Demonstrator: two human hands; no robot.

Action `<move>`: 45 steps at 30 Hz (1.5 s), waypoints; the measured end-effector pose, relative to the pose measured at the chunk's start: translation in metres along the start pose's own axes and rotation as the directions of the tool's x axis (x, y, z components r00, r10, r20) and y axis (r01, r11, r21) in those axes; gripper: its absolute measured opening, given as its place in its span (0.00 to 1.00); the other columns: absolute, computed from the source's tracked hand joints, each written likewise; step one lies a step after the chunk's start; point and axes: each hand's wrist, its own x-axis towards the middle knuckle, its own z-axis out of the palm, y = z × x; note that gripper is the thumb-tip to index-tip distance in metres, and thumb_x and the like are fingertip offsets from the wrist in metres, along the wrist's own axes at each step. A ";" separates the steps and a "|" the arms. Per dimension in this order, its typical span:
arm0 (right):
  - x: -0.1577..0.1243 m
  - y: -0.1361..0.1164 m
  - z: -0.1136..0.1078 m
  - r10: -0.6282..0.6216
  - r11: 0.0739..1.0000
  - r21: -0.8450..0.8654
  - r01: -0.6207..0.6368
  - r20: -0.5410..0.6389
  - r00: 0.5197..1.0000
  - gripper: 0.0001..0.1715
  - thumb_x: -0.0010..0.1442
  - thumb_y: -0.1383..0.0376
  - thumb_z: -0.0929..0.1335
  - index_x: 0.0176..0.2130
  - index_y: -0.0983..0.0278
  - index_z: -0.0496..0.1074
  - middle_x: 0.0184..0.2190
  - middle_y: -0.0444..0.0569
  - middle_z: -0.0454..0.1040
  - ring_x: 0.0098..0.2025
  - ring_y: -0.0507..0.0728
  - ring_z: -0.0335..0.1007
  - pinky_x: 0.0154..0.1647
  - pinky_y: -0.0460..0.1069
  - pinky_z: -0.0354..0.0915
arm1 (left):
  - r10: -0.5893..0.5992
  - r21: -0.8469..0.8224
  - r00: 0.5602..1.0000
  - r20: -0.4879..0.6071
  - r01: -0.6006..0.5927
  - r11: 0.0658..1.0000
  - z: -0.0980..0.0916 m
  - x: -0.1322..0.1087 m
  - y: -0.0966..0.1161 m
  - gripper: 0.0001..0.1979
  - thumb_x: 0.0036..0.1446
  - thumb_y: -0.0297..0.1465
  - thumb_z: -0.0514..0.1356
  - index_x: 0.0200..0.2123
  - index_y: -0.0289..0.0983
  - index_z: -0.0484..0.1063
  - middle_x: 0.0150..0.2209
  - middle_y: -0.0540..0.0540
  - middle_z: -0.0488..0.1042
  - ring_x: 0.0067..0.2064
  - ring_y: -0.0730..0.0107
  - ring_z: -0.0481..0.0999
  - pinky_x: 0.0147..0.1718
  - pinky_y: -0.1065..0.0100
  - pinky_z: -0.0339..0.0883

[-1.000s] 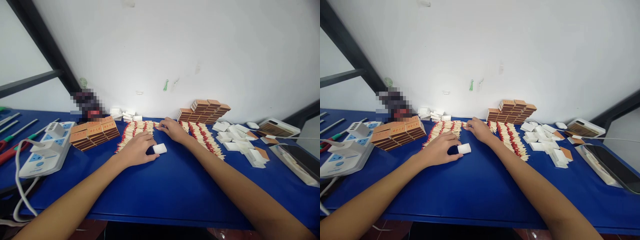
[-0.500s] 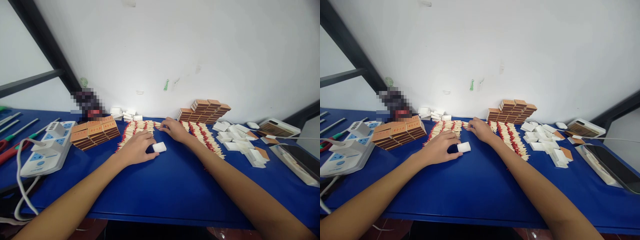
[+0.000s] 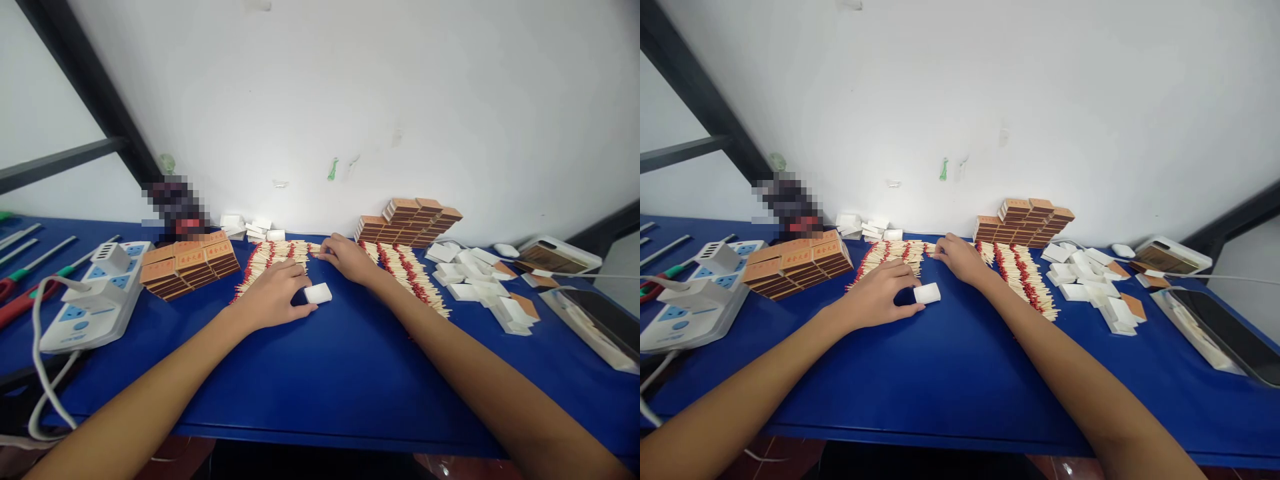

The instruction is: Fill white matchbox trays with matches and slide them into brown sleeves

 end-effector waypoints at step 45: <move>-0.001 0.001 -0.004 -0.045 0.999 -0.024 0.045 0.031 0.999 0.09 0.71 0.67 0.70 0.48 0.61 0.81 0.40 0.50 0.73 0.38 0.57 0.70 0.42 0.50 0.62 | -0.070 0.041 0.993 -0.099 0.074 0.996 -0.005 0.001 -0.009 0.16 0.62 0.40 0.70 0.46 0.35 0.82 0.40 0.41 0.80 0.48 0.51 0.75 0.52 0.51 0.70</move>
